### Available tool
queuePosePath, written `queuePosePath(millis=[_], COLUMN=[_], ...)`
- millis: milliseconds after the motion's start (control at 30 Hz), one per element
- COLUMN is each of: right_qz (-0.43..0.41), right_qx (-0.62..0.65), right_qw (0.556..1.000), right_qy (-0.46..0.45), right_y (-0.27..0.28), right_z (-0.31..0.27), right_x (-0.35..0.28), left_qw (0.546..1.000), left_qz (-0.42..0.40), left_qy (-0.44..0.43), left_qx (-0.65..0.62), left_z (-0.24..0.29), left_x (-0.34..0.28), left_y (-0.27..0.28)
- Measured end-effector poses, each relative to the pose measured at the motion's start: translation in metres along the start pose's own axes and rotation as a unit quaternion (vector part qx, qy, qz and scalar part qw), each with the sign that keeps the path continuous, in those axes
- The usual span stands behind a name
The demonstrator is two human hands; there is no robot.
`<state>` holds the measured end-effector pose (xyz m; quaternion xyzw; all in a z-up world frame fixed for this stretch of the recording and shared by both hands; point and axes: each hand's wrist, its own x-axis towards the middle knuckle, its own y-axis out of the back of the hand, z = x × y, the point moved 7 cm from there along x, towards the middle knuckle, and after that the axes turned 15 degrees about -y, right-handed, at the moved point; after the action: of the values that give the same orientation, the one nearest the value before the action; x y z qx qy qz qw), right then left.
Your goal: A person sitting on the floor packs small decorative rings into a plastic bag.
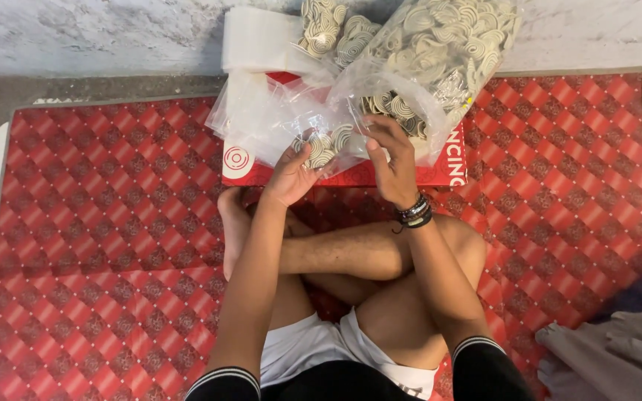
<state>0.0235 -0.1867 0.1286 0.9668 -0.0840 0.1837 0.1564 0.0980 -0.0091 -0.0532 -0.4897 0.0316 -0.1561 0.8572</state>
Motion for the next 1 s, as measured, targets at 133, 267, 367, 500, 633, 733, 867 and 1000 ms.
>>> queuePosePath(millis=[133,267,367,500,633,733,867,1000], right_qz=[-0.004,-0.048,-0.089,-0.137,-0.158,-0.158,-0.132,-0.137], right_qx=[-0.003,0.002,0.014,0.048,0.062,0.046,0.013,0.000], right_qw=[1.000,0.999,0.996,0.989,0.985,0.986,0.991,0.990], right_qy=[0.003,-0.010,-0.007,-0.005,-0.012,-0.010,0.008,0.010], right_y=[0.002,-0.002,-0.007,-0.016,-0.022,-0.018,-0.013,-0.016], right_z=[0.004,0.013,0.008,0.005,-0.003,-0.003,0.004,0.009], right_x=[0.000,-0.001,-0.001,-0.003,-0.004,-0.004,-0.002,-0.003], left_qw=[1.000,1.000,0.999,0.998,0.998,0.998,0.997,0.997], left_qz=[-0.006,-0.019,-0.042,-0.053,-0.057,-0.058,-0.058,-0.059], left_qy=[-0.002,-0.008,-0.007,-0.001,-0.002,0.004,-0.008,-0.005], left_qx=[0.000,0.003,0.015,0.023,0.022,0.030,0.044,0.040], left_z=[0.009,0.003,0.003,-0.005,0.002,-0.003,0.002,0.006], left_x=[-0.003,0.000,0.000,0.003,0.000,0.000,0.001,0.000], left_y=[-0.017,-0.005,-0.004,0.015,0.001,0.011,-0.001,-0.007])
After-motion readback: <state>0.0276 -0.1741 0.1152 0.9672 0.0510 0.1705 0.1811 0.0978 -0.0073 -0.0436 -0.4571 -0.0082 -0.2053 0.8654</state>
